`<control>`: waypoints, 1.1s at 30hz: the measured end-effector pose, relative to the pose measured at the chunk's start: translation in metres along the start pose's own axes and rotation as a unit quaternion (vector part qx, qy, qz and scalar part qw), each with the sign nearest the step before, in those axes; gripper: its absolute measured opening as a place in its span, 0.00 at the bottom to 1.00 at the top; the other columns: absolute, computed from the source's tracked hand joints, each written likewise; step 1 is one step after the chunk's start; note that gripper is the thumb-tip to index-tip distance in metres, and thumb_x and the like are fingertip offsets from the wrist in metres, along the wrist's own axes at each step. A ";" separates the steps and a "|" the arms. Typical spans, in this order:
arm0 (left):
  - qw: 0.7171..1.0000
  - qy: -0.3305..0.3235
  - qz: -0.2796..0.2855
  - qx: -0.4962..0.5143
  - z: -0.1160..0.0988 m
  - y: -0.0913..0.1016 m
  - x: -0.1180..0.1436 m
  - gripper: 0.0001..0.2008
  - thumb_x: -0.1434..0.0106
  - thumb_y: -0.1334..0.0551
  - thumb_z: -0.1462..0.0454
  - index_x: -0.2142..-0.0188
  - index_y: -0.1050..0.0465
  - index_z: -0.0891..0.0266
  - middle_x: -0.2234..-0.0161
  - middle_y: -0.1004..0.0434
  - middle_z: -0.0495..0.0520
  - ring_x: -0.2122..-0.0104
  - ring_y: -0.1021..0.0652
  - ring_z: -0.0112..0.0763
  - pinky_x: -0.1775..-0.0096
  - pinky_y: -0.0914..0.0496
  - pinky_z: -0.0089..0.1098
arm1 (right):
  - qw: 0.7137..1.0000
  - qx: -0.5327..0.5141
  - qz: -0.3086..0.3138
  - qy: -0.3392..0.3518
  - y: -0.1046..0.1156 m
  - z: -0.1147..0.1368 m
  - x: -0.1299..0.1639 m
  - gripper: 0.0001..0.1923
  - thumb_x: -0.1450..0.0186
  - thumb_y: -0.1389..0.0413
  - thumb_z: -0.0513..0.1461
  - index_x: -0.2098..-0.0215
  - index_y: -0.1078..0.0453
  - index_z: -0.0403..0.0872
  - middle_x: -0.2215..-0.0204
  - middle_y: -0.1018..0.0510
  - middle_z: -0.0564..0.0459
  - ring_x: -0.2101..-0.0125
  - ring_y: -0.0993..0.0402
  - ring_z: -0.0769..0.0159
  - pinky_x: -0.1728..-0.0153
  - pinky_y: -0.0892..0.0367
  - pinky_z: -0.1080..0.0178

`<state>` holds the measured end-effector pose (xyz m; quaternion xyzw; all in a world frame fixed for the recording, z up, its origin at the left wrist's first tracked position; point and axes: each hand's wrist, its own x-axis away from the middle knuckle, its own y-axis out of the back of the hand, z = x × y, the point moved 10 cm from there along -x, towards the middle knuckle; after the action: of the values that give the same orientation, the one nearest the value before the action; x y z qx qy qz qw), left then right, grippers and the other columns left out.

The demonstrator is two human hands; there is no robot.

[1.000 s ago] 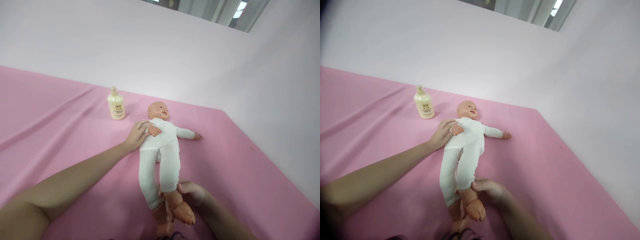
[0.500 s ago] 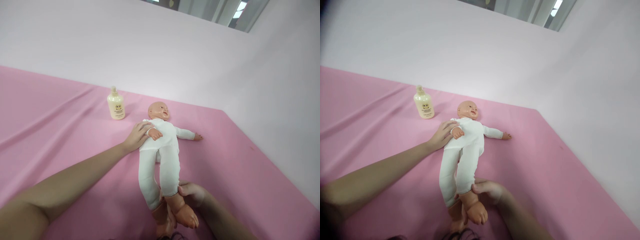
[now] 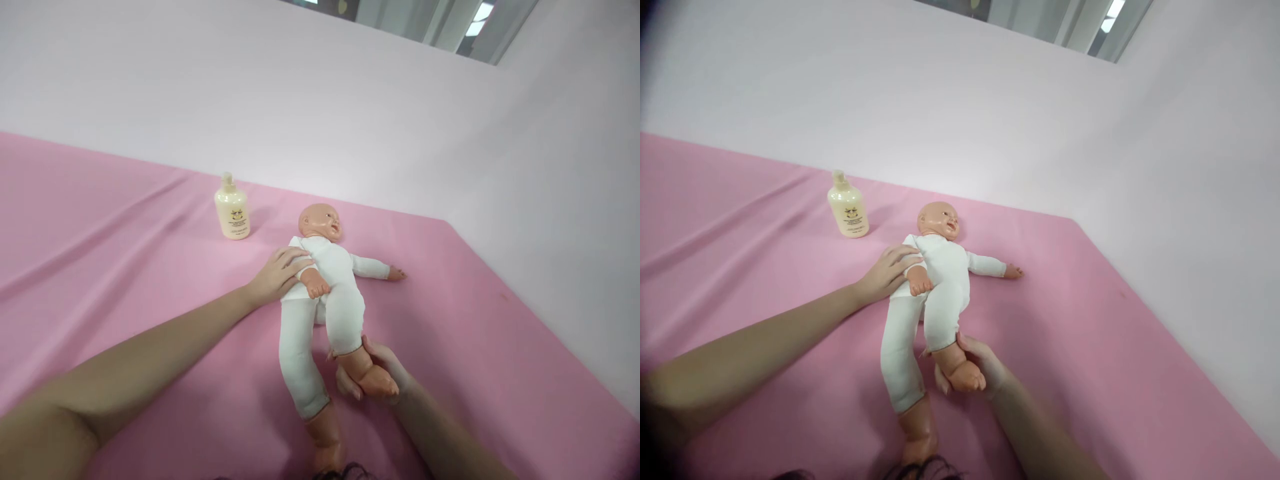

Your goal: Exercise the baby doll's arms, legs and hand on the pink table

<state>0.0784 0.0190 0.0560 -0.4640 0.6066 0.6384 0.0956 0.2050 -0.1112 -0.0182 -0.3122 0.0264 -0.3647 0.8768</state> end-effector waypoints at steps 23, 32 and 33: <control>0.999 0.043 0.008 0.024 0.011 -0.002 0.002 0.18 0.30 0.50 0.59 0.43 0.38 0.58 0.45 0.33 0.61 0.44 0.34 0.42 0.44 0.40 0.45 | 1.000 -0.028 0.002 0.014 -0.004 0.003 0.001 0.31 0.37 0.55 0.59 0.59 0.30 0.41 0.86 0.30 0.56 0.84 0.39 0.69 0.74 0.48 0.62; 1.000 0.000 0.003 0.005 -0.002 0.001 0.001 0.18 0.30 0.50 0.61 0.43 0.37 0.58 0.46 0.32 0.62 0.44 0.34 0.42 0.45 0.39 0.46 | 0.998 -0.048 -0.037 0.020 0.008 0.001 -0.003 0.29 0.37 0.54 0.59 0.62 0.29 0.41 0.87 0.31 0.57 0.84 0.42 0.70 0.72 0.50 0.61; 1.000 0.002 0.004 0.007 -0.001 0.001 0.001 0.17 0.30 0.50 0.62 0.43 0.37 0.58 0.46 0.32 0.62 0.44 0.34 0.42 0.45 0.39 0.46 | 0.998 -0.049 -0.041 0.019 0.008 0.001 -0.003 0.29 0.37 0.54 0.58 0.62 0.29 0.41 0.87 0.31 0.57 0.84 0.42 0.70 0.72 0.50 0.61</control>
<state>0.0779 0.0171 0.0562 -0.4621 0.6131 0.6337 0.0946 0.2080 -0.1043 -0.0226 -0.3484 0.0484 -0.4041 0.8444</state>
